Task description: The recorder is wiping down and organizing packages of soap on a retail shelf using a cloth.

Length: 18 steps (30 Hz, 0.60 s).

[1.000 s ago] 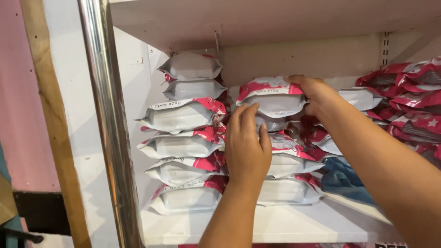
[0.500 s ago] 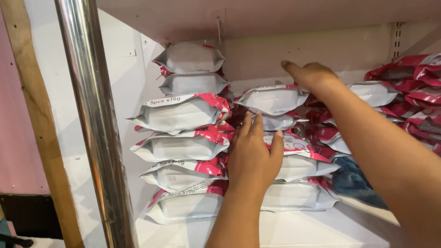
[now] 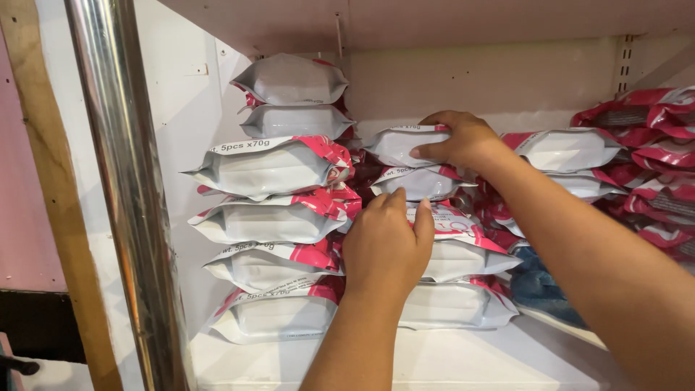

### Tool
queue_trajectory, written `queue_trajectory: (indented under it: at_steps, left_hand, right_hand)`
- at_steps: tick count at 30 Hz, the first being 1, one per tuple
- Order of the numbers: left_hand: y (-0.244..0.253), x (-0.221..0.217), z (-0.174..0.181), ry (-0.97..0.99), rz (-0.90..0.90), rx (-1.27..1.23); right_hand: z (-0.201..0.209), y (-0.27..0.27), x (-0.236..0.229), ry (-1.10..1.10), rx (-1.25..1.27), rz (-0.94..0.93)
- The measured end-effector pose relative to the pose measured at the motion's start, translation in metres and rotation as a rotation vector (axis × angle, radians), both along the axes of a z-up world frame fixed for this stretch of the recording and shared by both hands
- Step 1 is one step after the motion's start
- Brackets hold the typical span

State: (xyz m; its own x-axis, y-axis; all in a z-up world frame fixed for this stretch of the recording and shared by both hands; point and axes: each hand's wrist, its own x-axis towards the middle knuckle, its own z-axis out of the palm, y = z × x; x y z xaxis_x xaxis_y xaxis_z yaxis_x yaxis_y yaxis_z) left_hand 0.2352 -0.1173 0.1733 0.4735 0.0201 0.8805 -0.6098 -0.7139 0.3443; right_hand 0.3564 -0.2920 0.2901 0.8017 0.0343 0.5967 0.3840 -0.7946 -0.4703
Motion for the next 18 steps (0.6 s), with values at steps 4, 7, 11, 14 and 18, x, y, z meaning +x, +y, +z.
queue_trajectory:
  at_steps: [4, 7, 11, 14, 18]
  left_hand:
    - [0.000, -0.001, 0.000, -0.007, 0.003, -0.003]
    - [0.000, -0.003, 0.000, -0.020, 0.018, 0.007]
    - [0.000, -0.007, 0.002, -0.103, 0.033, 0.033]
    - [-0.002, -0.004, -0.004, -0.316, -0.005, 0.027]
    - [-0.014, -0.016, -0.004, -0.440, -0.064, 0.063]
  right_hand:
    - [-0.009, 0.000, 0.005, -0.211, -0.040, -0.058]
    - [-0.021, 0.005, -0.007, -0.321, -0.042, -0.102]
    - [-0.041, 0.008, -0.046, -0.703, -0.164, -0.202]
    - [-0.051, -0.006, -0.069, -0.789, -0.201, -0.176]
    - [-0.061, -0.058, -0.088, -0.779, -0.386, -0.242]
